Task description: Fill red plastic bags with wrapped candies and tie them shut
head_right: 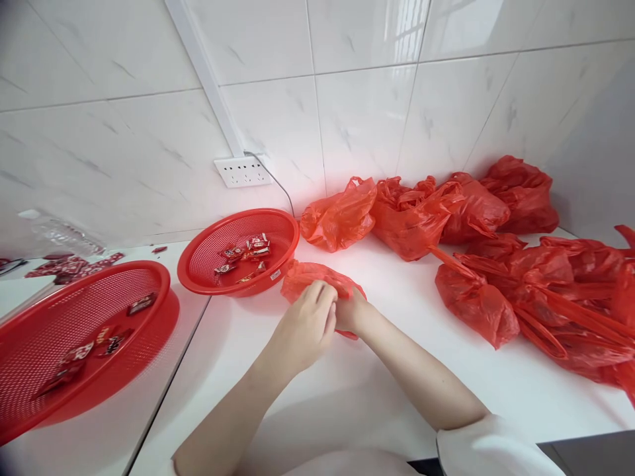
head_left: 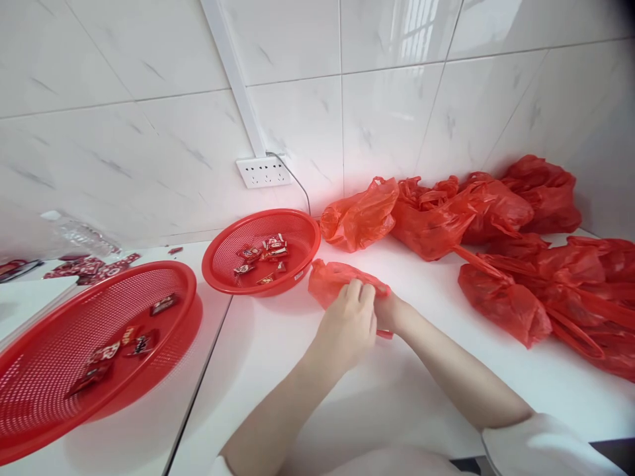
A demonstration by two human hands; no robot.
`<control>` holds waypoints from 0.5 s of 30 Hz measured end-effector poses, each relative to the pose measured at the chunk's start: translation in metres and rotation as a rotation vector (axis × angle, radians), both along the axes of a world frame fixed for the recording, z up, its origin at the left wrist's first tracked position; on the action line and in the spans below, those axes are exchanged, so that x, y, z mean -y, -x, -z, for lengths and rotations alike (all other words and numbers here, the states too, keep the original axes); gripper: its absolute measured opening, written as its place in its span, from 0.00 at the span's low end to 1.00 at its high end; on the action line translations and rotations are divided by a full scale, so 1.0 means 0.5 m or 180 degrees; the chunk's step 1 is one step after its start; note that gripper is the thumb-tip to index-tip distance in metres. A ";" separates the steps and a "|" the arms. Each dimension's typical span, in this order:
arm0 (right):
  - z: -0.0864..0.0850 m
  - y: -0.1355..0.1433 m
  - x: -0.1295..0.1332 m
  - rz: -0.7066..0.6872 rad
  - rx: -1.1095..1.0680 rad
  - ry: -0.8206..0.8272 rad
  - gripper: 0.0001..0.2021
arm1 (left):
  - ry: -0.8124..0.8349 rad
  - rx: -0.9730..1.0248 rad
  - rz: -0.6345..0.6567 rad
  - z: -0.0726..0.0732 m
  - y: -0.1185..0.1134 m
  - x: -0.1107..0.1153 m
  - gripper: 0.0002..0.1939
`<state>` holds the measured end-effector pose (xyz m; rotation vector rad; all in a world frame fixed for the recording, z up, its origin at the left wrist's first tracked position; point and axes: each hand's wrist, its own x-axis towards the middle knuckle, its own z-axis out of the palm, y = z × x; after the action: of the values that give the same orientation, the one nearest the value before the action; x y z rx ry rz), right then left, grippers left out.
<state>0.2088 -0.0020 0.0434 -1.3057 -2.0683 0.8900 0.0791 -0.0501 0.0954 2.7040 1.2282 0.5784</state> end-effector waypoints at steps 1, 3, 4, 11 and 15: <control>-0.008 0.005 0.004 0.0000 0.0298 -0.0022 0.05 | 0.0041 0.0038 -0.0183 0.006 0.002 -0.005 0.16; -0.024 0.016 0.014 0.0027 0.0936 -0.0092 0.15 | 0.0086 0.0143 -0.0409 0.018 0.006 -0.013 0.22; -0.032 0.021 0.017 0.0079 0.1228 -0.0112 0.19 | 0.0063 0.0180 -0.0495 0.023 0.007 -0.017 0.26; -0.047 0.005 -0.004 0.0859 0.2318 0.0645 0.23 | -0.0502 0.0323 -0.1931 0.002 0.048 -0.062 0.32; -0.053 -0.030 -0.028 0.0994 0.2451 0.0873 0.16 | 0.0112 0.0717 -0.1770 -0.061 0.128 -0.079 0.23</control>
<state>0.2238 0.0118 0.0698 -2.3247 -2.2080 0.5869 0.0150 -0.0106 0.1258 2.1719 1.8980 0.8761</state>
